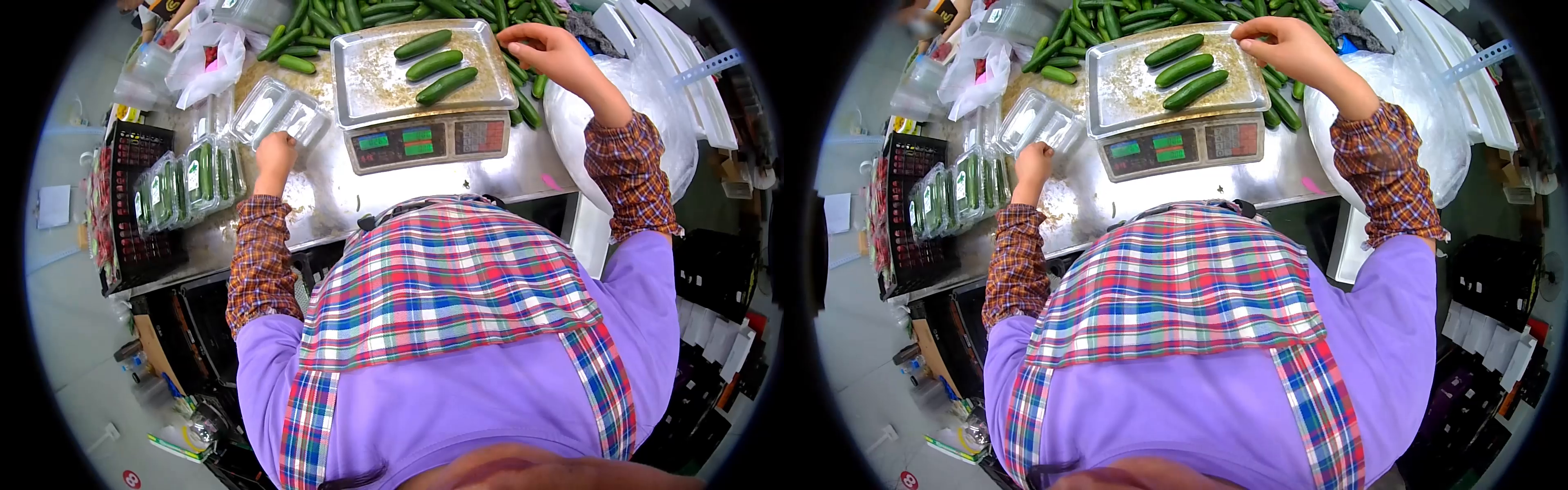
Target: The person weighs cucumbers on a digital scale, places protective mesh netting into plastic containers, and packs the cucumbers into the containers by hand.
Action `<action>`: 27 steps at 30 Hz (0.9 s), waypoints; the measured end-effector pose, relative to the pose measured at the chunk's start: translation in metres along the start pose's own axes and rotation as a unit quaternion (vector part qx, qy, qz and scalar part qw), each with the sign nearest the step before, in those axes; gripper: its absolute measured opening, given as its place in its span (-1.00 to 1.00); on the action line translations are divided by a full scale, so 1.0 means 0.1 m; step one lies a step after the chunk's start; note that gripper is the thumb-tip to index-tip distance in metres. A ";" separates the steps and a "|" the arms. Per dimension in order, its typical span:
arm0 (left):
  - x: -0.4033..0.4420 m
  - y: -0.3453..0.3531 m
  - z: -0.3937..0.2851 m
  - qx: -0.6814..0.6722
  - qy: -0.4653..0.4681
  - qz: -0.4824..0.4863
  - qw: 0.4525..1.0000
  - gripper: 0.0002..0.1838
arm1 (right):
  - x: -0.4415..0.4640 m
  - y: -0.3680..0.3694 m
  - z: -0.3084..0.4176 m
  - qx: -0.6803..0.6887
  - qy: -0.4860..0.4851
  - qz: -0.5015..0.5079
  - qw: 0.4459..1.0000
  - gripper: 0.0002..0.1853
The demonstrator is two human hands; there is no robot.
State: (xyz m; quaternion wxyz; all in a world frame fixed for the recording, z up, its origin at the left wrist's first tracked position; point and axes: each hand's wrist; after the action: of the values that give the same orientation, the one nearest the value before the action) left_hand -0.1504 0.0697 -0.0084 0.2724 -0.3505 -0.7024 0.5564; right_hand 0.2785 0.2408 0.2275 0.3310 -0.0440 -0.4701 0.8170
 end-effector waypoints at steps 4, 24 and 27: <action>0.10 -0.03 0.06 -0.034 -0.013 0.033 0.999 -0.81 | -0.14 -0.15 0.00 0.001 0.010 -0.020 1.000 -0.71; 0.56 -0.44 0.46 -0.168 -0.016 0.105 0.980 -0.69 | -2.22 -1.74 -1.19 -0.362 0.299 -0.252 0.846 -0.70; 0.72 -0.29 0.64 -0.149 0.052 -0.092 0.983 -0.59 | -2.52 -1.71 -2.01 -0.376 0.315 -0.111 0.864 -0.68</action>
State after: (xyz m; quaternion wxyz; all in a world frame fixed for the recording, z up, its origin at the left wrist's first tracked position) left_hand -0.2490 0.0851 0.0044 0.3039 -0.3495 -0.7915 0.3987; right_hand 0.6366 0.3003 0.1924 0.5087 -0.3677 -0.6141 0.4785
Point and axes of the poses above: each hand's wrist, its own x-axis towards the middle knuckle, its own y-axis out of the palm, z = x × y, and after that the axes turned 10 degrees about -y, right-handed
